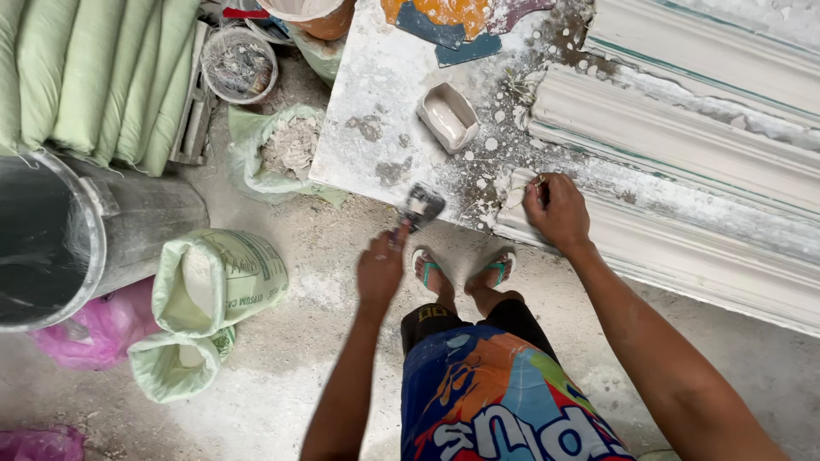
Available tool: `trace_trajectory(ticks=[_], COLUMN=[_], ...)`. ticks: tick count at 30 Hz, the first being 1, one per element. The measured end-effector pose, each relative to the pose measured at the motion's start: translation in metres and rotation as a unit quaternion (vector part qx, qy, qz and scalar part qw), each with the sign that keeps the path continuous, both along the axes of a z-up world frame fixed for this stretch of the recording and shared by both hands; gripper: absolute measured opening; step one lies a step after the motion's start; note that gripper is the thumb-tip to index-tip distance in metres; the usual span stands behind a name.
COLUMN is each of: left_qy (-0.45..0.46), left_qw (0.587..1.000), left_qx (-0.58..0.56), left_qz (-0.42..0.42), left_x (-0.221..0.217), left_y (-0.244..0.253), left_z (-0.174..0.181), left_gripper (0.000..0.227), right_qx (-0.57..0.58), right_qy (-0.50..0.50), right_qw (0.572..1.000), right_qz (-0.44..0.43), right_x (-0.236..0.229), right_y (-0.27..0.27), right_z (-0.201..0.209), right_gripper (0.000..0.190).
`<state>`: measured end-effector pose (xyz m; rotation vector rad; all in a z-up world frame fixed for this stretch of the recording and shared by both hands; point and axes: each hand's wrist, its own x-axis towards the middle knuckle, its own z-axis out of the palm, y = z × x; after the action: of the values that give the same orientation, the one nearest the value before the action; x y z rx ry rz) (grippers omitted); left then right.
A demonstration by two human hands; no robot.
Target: The person uses a trowel to scoop a white plaster-like substance and applies it to the grooves of long, white, decorative molding pieces. They repeatedly smooth the substance along the length of the moldings, which are stacked on a workbench.
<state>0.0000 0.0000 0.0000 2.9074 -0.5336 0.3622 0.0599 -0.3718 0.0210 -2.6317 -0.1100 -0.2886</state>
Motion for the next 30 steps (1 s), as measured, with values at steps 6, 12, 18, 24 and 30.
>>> trace_trajectory(ticks=[6,12,18,24,30], left_qy=[0.017,0.093,0.075,0.090,0.310], left_qw=[0.995,0.991,0.996,0.994,0.938], left_qx=[0.066,0.027,0.051,0.064,-0.002], left_qz=[-0.067,-0.092,-0.012,0.010,0.156], left_x=[0.030,0.000,0.017,-0.015,0.019], left_y=[0.046,0.002,0.020,-0.028,-0.021], left_z=[0.001,0.002,0.032,0.043,0.099], left_gripper=[0.065,0.057,0.056,0.064,0.046], right_qx=[0.004,0.007,0.001,0.004,0.036], right_qy=[-0.002,-0.021,-0.021,-0.028,-0.024], right_qw=[1.000,1.000,1.000,1.000,0.999], right_qz=[0.000,0.007,0.000,0.009,0.007], right_x=[0.001,0.001,0.001,0.001,0.000], right_y=[0.001,0.003,0.003,0.002,0.004], right_z=[0.002,0.007,0.004,0.004,0.008], right_gripper=[0.017,0.016,0.018,0.017,0.015])
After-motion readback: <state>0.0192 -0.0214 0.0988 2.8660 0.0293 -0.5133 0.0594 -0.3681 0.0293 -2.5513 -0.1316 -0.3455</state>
